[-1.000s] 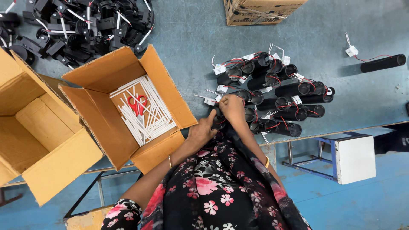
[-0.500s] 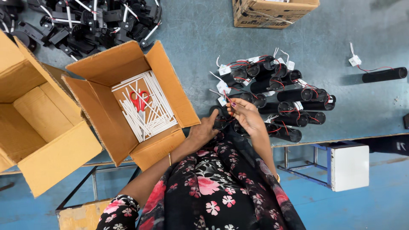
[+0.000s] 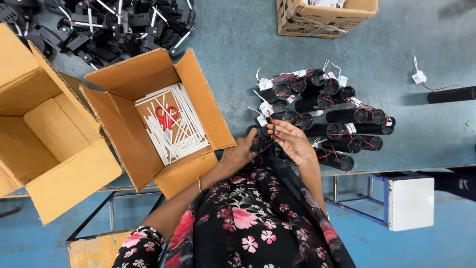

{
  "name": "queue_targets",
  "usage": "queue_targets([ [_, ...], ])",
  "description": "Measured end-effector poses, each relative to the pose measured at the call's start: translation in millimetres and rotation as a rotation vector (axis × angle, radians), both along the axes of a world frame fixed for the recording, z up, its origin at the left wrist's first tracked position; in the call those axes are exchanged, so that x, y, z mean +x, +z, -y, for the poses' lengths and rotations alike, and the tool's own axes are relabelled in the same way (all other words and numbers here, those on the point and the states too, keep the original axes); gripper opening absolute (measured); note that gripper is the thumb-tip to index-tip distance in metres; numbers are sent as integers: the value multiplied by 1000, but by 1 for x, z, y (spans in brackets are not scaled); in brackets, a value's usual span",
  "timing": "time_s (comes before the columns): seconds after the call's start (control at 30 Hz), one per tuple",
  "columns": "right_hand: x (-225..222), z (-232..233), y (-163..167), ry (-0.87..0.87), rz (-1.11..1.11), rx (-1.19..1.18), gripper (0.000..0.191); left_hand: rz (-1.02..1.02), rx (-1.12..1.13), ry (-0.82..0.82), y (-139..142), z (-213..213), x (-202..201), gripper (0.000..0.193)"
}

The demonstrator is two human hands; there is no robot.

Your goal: The person assembles small electronic components by inserting white plastic rods into black cylindrical parts and cutting the rods to length with scissors. They handle multiple units one at a time, placing finished items on the table and retrieving new parts from a cardboard box.

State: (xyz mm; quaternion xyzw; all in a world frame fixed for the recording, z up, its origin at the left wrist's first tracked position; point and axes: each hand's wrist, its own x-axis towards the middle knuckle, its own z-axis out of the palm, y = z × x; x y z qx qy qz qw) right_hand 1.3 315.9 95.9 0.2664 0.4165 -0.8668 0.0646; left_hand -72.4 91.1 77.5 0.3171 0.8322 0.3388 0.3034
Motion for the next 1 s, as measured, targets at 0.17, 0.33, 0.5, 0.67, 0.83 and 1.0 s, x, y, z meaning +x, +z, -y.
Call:
queue_targets([
  [0.17, -1, 3, 7, 26, -12, 38, 48, -9, 7, 1, 1, -2, 0, 72],
  [0.33, -2, 6, 14, 28, -14, 72, 45, -4, 6, -15, 5, -1, 0, 72],
  [0.5, -2, 8, 15, 22, 12, 122, 44, 17, -34, -29, 8, -3, -1, 70],
  [0.67, 0, 8, 14, 15, 12, 139, 41, 30, -34, -26, 8, -3, -1, 68],
  [0.83, -3, 9, 16, 10, 13, 174, 40, 1, -10, -14, 10, -2, -1, 72],
  [1.0, -1, 9, 19, 68, -103, 71, 48, 66, -50, -19, 13, -4, -4, 66],
])
